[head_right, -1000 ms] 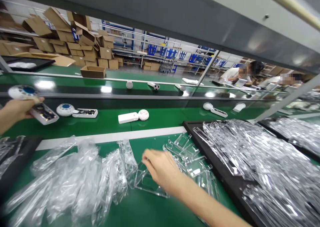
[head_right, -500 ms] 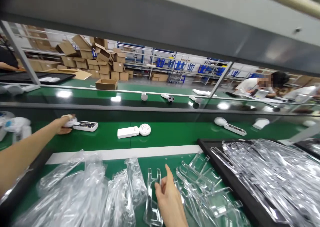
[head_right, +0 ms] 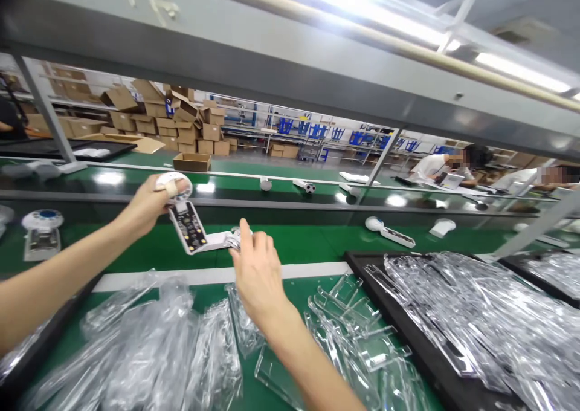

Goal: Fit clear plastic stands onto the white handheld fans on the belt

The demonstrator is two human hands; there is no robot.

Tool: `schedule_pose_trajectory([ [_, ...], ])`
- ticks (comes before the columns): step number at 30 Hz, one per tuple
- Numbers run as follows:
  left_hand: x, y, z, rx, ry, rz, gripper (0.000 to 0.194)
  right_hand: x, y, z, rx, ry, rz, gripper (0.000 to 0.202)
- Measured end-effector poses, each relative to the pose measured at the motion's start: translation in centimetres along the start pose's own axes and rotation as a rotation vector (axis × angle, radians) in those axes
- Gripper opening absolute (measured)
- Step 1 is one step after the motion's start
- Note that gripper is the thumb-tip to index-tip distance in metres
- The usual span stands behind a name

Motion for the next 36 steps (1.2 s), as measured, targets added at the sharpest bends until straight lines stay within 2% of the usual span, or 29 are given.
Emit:
schedule_pose_trajectory([
  [3,-3.5,-0.4,-4.0,-0.001,0.154,0.061,0.040,2.2,2.1,-1.7,-0.100,-0.002,-0.011,0.055],
  [6,-5.6,0.4,-6.0,-0.065,0.206,0.139,0.044,2.7,2.8,-2.9,-0.105,-0.020,-0.071,0.056],
  [9,-6.4,1.6,-6.6,-0.080,0.171,0.201,0.051,2.2,2.5,-3.4,-0.105,-0.045,-0.132,0.054],
  [13,-6.4,2.3,-6.7,-0.114,0.121,0.244,0.056,1.3,1.7,-3.7,-0.101,-0.070,-0.121,0.053],
  [17,-6.4,2.3,-6.8,-0.207,0.103,0.251,0.059,0.3,0.0,-4.0,0.050,0.026,-0.152,0.058],
  [19,-6.6,2.7,-7.3,-0.294,0.153,0.258,0.057,0.0,-0.8,-3.6,0.119,0.032,-0.157,0.060],
  [21,-7.3,3.7,-8.5,-0.367,0.288,0.323,0.049,-0.2,-1.2,-2.9,0.146,-0.001,-0.124,0.058],
  [23,-8.2,5.3,-9.6,-0.338,0.433,0.424,0.045,-0.5,-1.5,-2.5,0.170,-0.019,-0.089,0.057],
  [25,-8.8,6.6,-10.1,-0.244,0.481,0.470,0.044,-0.6,-2.0,-2.5,0.226,-0.028,-0.097,0.054],
  [27,-8.9,7.0,-10.3,-0.188,0.429,0.446,0.045,-0.4,-3.2,-2.4,0.330,-0.091,-0.190,0.049],
  [30,-8.9,6.5,-10.7,-0.220,0.304,0.405,0.048,0.0,-6.6,-2.7,0.478,-0.236,-0.492,0.042],
  [32,-8.9,5.9,-11.1,-0.236,0.245,0.365,0.049,0.3,-8.3,-3.4,0.523,-0.261,-0.635,0.045],
  [36,-9.0,5.2,-11.5,-0.221,0.209,0.300,0.047,1.0,-9.8,-4.6,0.515,-0.258,-0.680,0.049],
])
Point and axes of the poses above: each hand's wrist, its own x-axis towards the middle knuckle, its own z-axis out of the back of the hand, y = z × x, the point moved 7 cm from there along x, towards the middle knuckle, and after that the axes turned 4 degrees about -y, right-handed, at the moved point
